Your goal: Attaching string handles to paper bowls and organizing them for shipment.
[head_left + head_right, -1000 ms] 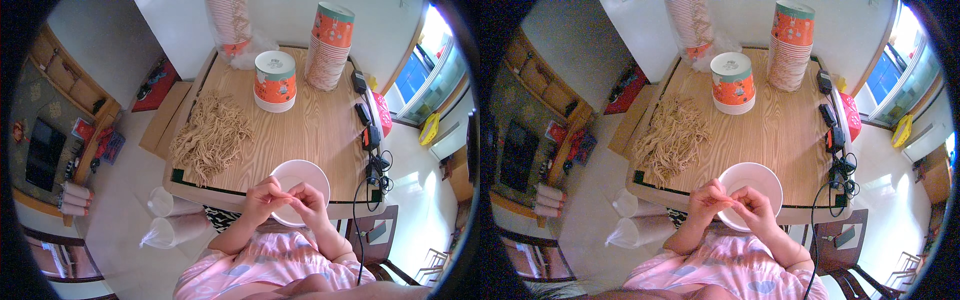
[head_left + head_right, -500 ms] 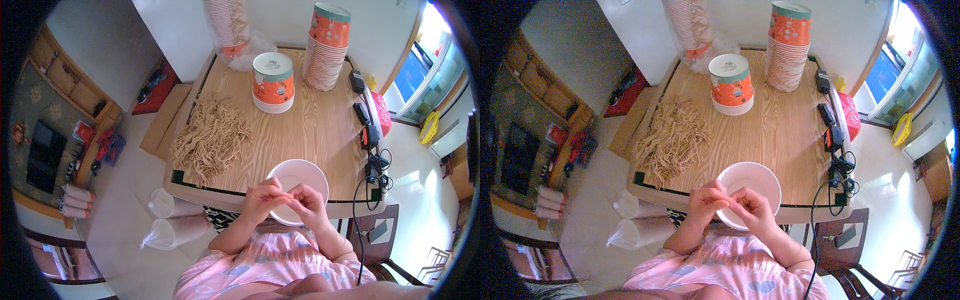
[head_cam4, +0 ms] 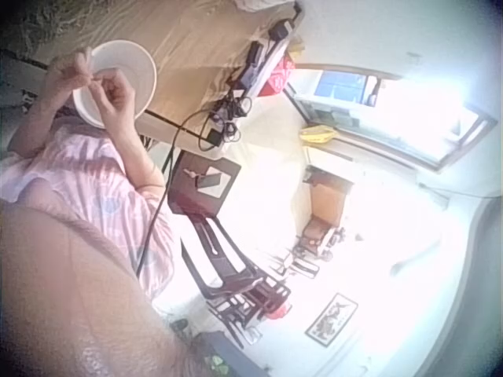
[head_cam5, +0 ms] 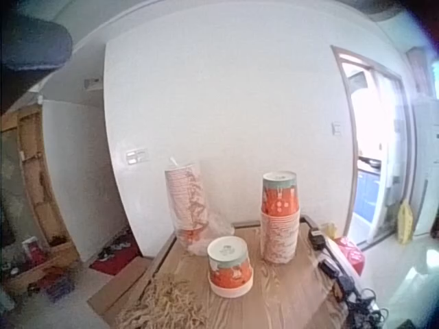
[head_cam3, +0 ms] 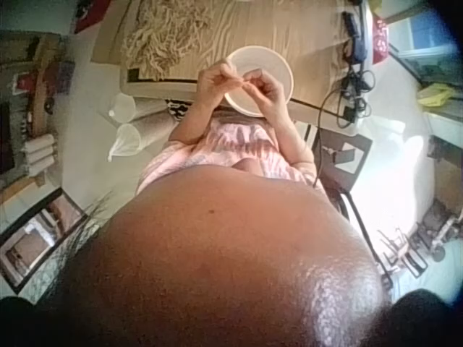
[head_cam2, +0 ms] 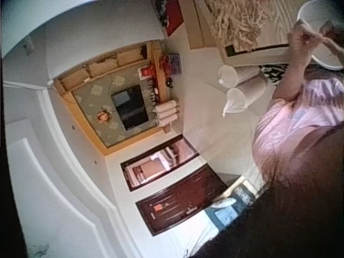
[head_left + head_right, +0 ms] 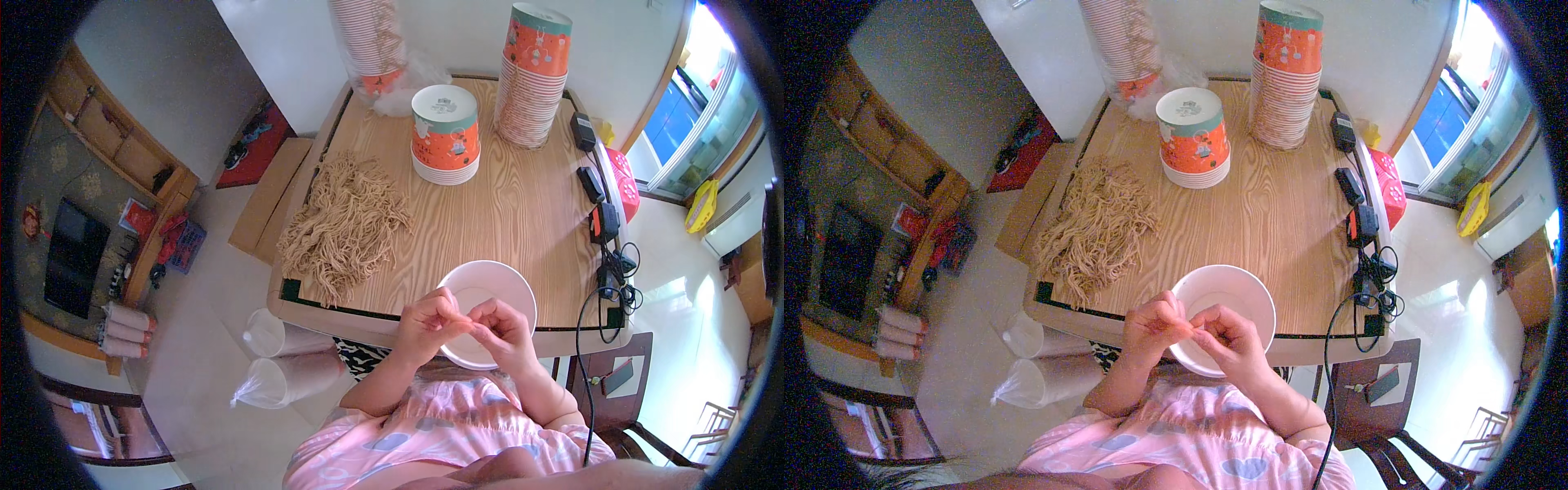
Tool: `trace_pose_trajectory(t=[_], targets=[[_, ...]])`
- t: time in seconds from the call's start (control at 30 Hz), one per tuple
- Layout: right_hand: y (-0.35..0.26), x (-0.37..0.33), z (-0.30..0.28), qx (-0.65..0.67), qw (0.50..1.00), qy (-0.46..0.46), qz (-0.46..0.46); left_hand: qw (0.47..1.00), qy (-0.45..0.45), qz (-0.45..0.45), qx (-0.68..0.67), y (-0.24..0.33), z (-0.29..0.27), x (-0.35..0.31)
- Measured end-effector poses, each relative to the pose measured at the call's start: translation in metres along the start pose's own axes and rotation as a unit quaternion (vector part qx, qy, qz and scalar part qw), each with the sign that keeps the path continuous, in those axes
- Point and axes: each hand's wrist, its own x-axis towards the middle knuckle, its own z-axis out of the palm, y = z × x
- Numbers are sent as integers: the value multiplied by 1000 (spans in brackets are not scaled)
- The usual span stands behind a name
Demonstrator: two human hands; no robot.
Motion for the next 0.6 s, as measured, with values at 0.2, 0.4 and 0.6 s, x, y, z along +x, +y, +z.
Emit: trace_pose_trajectory(t=[0.2,0.4,0.6], targets=[[0,0,1,8,1000,-8,5,1000,0,11,-26,-3,1,1],[-3,-2,-2,-10,1000,1,22,990,103,26,95,-6,-22,10],[1,-1,-3,51,997,36,47,928,25,-63,366,-12,-34,26]])
